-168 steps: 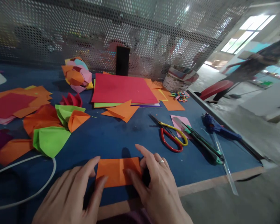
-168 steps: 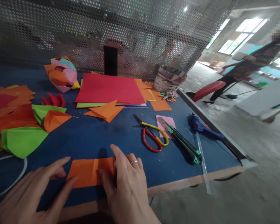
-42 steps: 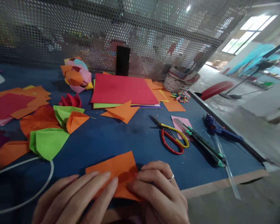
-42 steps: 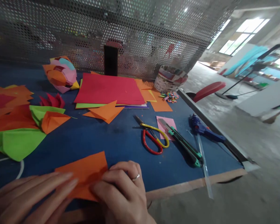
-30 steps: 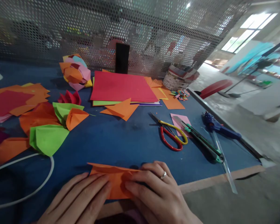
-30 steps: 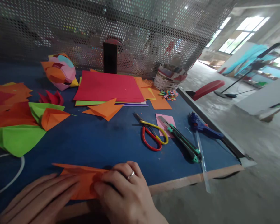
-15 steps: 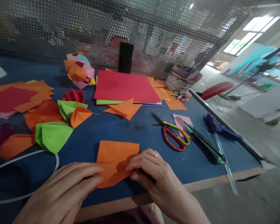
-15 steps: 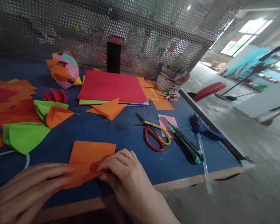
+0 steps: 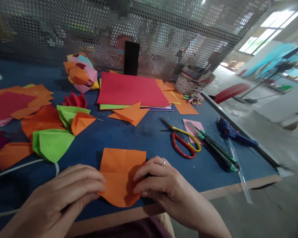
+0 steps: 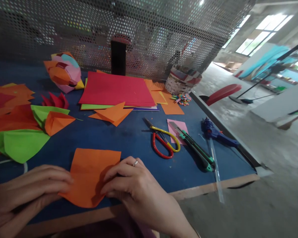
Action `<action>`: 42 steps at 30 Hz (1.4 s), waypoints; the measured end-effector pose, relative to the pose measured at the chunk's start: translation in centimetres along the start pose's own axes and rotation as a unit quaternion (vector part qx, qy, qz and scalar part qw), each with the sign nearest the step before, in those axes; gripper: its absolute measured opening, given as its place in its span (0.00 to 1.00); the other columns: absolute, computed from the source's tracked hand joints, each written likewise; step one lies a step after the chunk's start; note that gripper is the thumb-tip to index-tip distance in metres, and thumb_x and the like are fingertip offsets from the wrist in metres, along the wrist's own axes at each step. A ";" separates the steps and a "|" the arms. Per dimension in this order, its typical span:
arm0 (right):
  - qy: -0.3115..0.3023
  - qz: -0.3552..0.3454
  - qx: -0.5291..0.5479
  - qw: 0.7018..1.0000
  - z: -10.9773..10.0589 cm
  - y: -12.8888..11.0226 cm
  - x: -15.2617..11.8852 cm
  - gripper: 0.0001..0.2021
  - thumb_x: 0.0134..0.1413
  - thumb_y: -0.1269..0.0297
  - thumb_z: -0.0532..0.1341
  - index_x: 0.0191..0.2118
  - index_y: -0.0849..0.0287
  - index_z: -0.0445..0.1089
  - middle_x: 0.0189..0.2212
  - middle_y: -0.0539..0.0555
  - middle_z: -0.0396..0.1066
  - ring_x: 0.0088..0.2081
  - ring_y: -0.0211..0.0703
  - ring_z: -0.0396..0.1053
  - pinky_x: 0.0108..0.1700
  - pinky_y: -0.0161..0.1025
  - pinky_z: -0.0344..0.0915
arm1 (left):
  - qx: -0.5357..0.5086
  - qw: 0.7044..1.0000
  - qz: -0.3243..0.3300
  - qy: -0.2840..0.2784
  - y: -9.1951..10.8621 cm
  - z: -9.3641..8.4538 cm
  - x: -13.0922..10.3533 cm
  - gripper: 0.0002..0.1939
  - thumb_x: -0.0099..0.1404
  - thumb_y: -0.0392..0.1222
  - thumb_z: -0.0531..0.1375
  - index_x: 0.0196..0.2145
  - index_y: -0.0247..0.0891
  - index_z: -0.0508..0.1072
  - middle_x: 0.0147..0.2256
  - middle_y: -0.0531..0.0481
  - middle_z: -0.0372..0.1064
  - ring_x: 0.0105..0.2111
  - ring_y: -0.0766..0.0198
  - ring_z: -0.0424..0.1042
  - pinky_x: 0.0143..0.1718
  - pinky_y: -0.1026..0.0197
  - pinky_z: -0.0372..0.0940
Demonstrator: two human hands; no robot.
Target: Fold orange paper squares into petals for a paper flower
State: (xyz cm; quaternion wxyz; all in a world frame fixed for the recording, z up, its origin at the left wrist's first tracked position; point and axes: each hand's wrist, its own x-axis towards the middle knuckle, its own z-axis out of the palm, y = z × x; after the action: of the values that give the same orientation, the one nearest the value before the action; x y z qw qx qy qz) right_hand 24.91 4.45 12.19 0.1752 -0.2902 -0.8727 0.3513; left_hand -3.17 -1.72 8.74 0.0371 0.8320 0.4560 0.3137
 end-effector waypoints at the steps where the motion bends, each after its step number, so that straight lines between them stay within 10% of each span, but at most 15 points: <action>1: 0.001 0.007 0.006 1.000 0.1 -0.1 0.1 0.09 0.68 0.72 0.61 0.42 0.51 0.76 0.47 0.44 0.76 0.50 0.37 0.69 0.58 0.41 0.57 | -0.011 1.000 -0.009 -0.011 0.2 0.0 0.6 0.07 0.75 0.42 0.54 0.43 0.50 0.71 0.39 0.61 0.75 0.42 0.76 0.75 0.45 0.77 0.66; 12: 0.117 0.095 0.001 0.989 2.6 -1.1 1.1 0.07 0.62 0.68 0.68 0.36 0.56 0.69 0.38 0.45 0.73 0.42 0.40 0.66 0.48 0.43 0.55 | -0.028 0.997 -0.060 -0.029 2.5 1.1 2.7 0.08 0.75 0.38 0.53 0.39 0.47 0.70 0.36 0.60 0.70 0.40 0.74 0.68 0.43 0.73 0.60; 42: 0.107 0.113 -0.028 0.987 3.0 -1.1 1.4 0.08 0.61 0.72 0.67 0.34 0.55 0.69 0.38 0.46 0.71 0.42 0.42 0.64 0.45 0.44 0.55 | 0.120 0.992 -0.016 0.039 4.6 3.7 1.5 0.11 0.69 0.24 0.53 0.44 0.32 0.71 0.42 0.44 0.64 0.42 0.62 0.64 0.46 0.58 0.60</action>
State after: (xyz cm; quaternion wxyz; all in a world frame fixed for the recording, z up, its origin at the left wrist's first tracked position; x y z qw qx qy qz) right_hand 21.87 3.18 11.08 0.2184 -0.4281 -0.8199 0.3111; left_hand 2.87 -2.43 8.13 -0.0758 0.8104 0.5045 0.2881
